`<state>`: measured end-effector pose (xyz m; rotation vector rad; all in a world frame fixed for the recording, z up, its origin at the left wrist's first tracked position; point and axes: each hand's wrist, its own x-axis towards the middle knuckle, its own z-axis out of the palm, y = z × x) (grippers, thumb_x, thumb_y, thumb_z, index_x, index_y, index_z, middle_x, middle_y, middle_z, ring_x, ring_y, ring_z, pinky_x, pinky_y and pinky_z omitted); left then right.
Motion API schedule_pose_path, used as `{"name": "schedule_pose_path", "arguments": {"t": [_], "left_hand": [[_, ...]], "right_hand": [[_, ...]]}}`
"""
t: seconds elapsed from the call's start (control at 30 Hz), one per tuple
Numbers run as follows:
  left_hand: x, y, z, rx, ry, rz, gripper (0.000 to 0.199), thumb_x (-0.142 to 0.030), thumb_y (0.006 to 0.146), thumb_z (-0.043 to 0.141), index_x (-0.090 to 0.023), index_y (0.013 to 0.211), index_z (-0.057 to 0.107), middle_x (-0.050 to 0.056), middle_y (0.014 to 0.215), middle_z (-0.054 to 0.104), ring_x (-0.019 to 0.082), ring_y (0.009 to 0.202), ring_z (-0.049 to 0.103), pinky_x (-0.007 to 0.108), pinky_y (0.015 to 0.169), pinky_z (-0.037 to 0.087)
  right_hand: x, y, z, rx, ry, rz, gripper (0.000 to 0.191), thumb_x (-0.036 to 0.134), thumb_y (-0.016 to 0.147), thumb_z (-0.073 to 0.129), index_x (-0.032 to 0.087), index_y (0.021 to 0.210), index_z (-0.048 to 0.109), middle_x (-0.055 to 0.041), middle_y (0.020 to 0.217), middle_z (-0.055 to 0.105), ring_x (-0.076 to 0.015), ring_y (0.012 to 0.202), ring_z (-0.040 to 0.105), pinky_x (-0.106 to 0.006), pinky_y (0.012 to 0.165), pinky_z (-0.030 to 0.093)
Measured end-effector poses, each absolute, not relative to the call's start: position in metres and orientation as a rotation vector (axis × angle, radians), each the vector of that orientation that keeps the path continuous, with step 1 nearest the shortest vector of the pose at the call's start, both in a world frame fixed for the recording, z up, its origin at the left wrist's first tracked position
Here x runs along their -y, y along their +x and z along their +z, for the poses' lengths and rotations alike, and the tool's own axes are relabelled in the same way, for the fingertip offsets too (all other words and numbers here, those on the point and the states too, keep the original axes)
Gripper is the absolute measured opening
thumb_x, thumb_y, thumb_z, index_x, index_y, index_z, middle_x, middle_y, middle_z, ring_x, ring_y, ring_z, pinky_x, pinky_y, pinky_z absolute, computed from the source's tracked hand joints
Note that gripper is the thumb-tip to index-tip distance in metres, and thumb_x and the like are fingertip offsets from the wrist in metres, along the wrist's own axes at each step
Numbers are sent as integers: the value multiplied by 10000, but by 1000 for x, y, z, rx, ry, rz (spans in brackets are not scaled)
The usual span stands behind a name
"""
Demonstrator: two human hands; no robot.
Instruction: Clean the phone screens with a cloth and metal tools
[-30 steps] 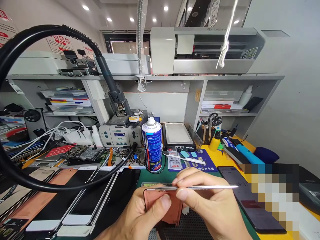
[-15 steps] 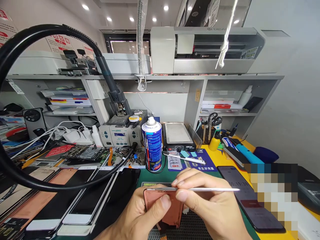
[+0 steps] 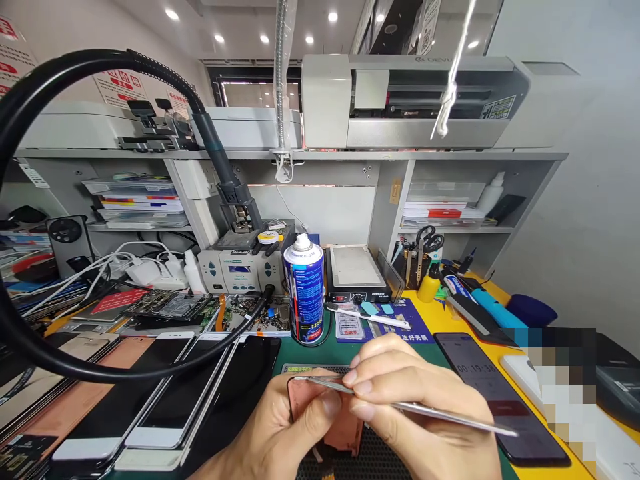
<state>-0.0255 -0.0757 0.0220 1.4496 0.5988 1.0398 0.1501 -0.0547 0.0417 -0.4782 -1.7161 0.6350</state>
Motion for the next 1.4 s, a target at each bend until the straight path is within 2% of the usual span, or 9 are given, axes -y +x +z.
{"name": "schedule_pose_path", "arguments": {"t": [0.23, 0.47, 0.63, 0.77, 0.97, 1.13, 1.4], "left_hand": [[74, -27, 21, -600, 1534, 1083, 385, -386, 979, 401, -140, 726, 554, 13, 713, 462, 133, 700, 424, 269, 668, 349], [77, -27, 21, -617, 1527, 1063, 384, -392, 978, 407, -109, 883, 649, 23, 783, 455, 143, 759, 415, 273, 727, 368], [79, -27, 20, -631, 1519, 1057, 428, -446, 959, 423, -105, 905, 677, 29, 773, 465, 153, 752, 423, 284, 729, 388], [78, -27, 20, -628, 1523, 1048, 427, -437, 960, 423, -99, 926, 681, 27, 760, 450, 157, 756, 426, 294, 749, 396], [77, -29, 20, -663, 1543, 1036, 431, -429, 966, 411, -109, 970, 701, 39, 763, 507, 176, 788, 474, 314, 795, 410], [77, -29, 20, -642, 1541, 1032, 433, -423, 970, 408, -100, 1020, 692, 55, 829, 528, 171, 805, 465, 310, 795, 406], [76, -28, 18, -667, 1552, 1050, 435, -453, 958, 425, -114, 927, 695, 44, 752, 534, 184, 802, 504, 305, 769, 420]], "right_hand": [[54, 151, 40, 1677, -514, 685, 109, 204, 783, 767, 308, 813, 784, -20, 723, 770, -255, 712, 706, -398, 744, 604], [54, 155, 39, 1668, -606, 733, 163, 196, 760, 773, 345, 825, 782, -42, 745, 768, -292, 744, 708, -411, 706, 624], [51, 155, 37, 1671, -585, 770, 178, 177, 764, 762, 344, 822, 784, -47, 733, 760, -285, 725, 701, -401, 688, 624], [51, 155, 37, 1670, -575, 788, 176, 184, 778, 754, 347, 839, 782, -41, 749, 761, -275, 740, 700, -391, 706, 618], [51, 157, 36, 1686, -575, 791, 216, 155, 779, 747, 354, 858, 777, -32, 764, 759, -267, 766, 696, -381, 732, 613], [52, 157, 36, 1680, -567, 807, 223, 158, 785, 744, 361, 870, 777, -30, 770, 761, -266, 764, 694, -384, 733, 613], [53, 155, 38, 1660, -555, 784, 166, 170, 775, 762, 324, 832, 785, -42, 738, 762, -267, 724, 698, -390, 706, 619]]}}
